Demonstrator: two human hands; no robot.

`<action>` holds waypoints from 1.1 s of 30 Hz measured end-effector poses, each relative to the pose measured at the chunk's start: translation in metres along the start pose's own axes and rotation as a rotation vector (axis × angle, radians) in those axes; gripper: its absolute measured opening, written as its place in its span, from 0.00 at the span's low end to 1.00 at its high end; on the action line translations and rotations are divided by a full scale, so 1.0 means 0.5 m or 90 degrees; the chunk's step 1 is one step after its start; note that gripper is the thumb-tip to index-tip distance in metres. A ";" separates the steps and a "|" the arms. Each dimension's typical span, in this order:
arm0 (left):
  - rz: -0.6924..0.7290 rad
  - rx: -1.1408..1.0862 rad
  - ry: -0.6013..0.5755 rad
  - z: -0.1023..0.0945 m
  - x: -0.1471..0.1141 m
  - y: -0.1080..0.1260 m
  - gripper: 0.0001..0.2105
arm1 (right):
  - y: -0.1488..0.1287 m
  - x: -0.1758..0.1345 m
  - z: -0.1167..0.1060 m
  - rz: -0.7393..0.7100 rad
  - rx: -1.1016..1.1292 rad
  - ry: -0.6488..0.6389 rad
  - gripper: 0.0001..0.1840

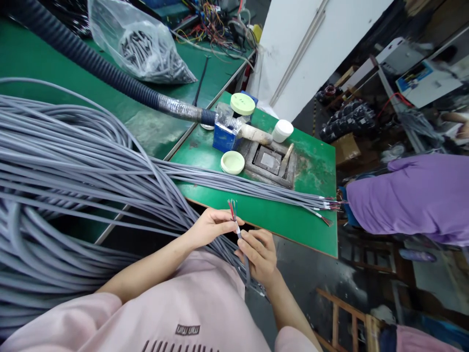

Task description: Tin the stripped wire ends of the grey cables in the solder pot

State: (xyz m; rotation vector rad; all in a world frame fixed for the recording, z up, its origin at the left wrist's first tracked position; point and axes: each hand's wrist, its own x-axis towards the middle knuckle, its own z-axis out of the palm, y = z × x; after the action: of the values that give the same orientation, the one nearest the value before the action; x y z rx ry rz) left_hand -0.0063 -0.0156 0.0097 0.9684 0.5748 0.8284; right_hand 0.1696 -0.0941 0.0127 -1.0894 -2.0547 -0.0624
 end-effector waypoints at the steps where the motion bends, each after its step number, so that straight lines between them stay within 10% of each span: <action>1: -0.001 -0.002 0.001 0.001 0.000 -0.001 0.12 | 0.000 -0.004 0.000 0.002 -0.002 -0.001 0.24; 33: 0.004 0.033 0.018 -0.001 -0.003 -0.002 0.16 | 0.003 -0.037 0.027 -0.009 0.032 -0.058 0.29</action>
State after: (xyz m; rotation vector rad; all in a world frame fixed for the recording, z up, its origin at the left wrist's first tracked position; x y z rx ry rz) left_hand -0.0070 -0.0169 0.0087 1.0072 0.6211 0.8372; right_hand 0.1681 -0.1007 -0.0092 -1.0642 -2.1346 0.0313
